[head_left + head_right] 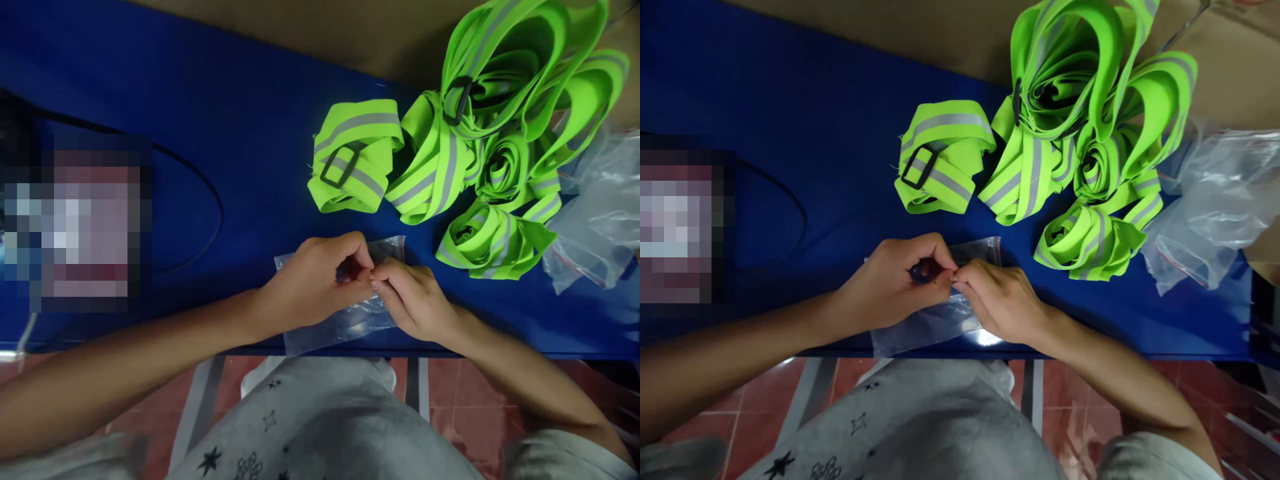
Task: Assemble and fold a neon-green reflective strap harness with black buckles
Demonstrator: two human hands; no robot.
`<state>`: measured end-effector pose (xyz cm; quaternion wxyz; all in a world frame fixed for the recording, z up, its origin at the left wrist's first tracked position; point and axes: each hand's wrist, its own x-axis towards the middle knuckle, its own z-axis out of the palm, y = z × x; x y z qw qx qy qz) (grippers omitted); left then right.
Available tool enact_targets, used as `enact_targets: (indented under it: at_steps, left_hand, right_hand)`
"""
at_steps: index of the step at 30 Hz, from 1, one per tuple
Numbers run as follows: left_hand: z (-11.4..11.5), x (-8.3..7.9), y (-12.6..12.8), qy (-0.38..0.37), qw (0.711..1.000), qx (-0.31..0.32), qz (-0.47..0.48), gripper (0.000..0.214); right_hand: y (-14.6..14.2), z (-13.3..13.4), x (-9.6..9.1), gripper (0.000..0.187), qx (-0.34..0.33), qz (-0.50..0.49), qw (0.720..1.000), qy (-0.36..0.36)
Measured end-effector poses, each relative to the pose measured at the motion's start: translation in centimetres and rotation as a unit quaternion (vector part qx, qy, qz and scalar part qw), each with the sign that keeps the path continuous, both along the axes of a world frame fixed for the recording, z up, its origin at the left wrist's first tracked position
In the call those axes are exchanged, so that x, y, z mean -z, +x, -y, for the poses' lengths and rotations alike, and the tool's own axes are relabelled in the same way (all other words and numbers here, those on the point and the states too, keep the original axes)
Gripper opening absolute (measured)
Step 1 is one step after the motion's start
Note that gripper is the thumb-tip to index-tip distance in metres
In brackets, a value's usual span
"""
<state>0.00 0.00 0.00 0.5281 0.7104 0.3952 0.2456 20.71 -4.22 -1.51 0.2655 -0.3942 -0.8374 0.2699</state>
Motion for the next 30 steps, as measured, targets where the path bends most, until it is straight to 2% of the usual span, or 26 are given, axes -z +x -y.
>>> enact_targets:
  at_steps: [5,12,16,24,30]
  left_hand:
    - [-0.13,-0.22,-0.01,-0.006,1.000,-0.001,0.007,0.009]
    - [-0.01,-0.24,-0.21,0.060,0.998,-0.006,0.011,0.003]
    - [0.02,-0.02,-0.26,0.101,0.995,-0.018,0.002,0.005]
    - [-0.42,0.03,-0.40,0.114,0.993,-0.028,-0.010,0.004]
    - [-0.46,-0.08,-0.36,0.123,0.992,-0.028,-0.024,0.006]
  right_hand:
    - [0.09,-0.01,-0.07,0.009,0.004,-0.009,1.000,-0.020]
    - [0.28,-0.24,-0.51,0.005,0.057,-0.083,0.990,-0.099]
    - [0.34,-0.27,-0.32,0.012,0.065,-0.105,0.985,-0.124]
    - [0.44,-0.08,0.44,0.026,0.054,-0.151,0.979,-0.130]
    - [0.37,-0.12,0.27,0.028,0.031,-0.117,0.989,-0.089]
